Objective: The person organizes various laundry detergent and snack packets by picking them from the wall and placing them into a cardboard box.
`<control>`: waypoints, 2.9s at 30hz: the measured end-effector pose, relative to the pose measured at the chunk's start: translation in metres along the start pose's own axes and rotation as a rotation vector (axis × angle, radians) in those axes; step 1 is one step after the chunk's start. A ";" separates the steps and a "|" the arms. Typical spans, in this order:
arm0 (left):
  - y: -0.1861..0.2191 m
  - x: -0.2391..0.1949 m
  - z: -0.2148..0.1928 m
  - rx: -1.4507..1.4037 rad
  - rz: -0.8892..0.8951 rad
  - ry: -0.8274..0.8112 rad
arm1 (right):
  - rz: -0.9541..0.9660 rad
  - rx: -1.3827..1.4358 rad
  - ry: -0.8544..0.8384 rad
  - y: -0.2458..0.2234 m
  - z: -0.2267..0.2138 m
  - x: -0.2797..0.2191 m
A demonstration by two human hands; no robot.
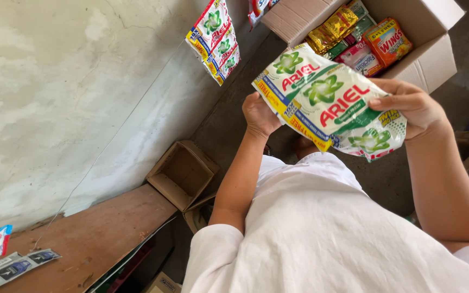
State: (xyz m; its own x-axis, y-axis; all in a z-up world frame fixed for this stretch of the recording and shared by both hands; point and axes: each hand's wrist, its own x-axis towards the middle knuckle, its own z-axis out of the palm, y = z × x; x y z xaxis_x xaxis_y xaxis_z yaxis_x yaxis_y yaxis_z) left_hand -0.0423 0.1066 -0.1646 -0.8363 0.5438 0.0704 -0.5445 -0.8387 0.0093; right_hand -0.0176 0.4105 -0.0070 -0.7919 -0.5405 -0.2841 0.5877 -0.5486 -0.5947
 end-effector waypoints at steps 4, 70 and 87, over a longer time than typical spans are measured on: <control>0.002 0.007 -0.012 0.120 0.154 0.136 | 0.049 -0.079 0.040 0.022 -0.015 -0.011; 0.013 0.032 -0.059 0.421 -0.103 0.164 | -0.203 0.120 0.254 0.039 0.047 0.020; 0.085 0.031 0.017 0.333 0.374 0.250 | -0.288 0.096 0.024 0.085 0.030 -0.023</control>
State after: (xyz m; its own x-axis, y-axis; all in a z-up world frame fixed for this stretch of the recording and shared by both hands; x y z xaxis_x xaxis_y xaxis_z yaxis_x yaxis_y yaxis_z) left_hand -0.1135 0.0513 -0.1442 -0.9804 0.1645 -0.1086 -0.1924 -0.9181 0.3466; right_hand 0.0557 0.3570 -0.0284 -0.9315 -0.3388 -0.1325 0.3501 -0.7358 -0.5797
